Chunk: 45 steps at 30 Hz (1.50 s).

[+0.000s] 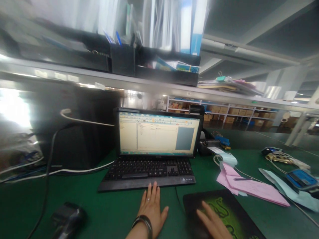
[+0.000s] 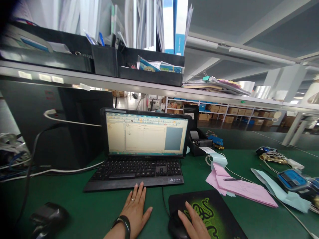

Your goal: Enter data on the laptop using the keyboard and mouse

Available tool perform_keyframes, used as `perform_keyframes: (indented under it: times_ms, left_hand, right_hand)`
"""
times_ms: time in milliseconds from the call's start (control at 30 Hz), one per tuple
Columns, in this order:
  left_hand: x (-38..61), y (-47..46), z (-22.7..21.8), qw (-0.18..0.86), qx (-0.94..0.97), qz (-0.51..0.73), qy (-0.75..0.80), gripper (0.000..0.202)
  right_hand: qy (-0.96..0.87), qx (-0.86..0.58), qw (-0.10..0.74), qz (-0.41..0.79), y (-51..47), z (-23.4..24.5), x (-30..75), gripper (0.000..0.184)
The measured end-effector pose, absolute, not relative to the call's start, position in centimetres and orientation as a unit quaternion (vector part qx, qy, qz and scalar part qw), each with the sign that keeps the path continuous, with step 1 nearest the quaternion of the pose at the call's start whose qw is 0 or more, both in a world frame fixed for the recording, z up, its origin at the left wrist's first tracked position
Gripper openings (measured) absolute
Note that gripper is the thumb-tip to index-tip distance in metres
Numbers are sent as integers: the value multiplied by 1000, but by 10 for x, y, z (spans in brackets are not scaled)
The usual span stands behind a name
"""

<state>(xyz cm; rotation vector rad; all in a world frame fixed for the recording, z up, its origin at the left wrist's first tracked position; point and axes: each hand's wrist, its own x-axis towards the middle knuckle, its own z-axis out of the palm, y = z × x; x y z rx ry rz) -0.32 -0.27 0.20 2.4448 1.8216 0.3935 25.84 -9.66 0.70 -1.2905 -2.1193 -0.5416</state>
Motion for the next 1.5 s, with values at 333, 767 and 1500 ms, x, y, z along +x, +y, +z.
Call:
perform_keyframes:
  times_ms: [333,767,1500]
  left_hand:
    - [-1,-4,-1,33,793,142,591,71]
    - [-2,-1,-5,3,798,141,586,70]
    - [-4,6,-13,-25,803,144,578,71]
  right_hand:
    - [-857,-459,235,-2,43,97,163,29]
    - [-820,-542,184,-21,115,74,117,27]
    - [-777,-559,287,-41,61,66,237,21]
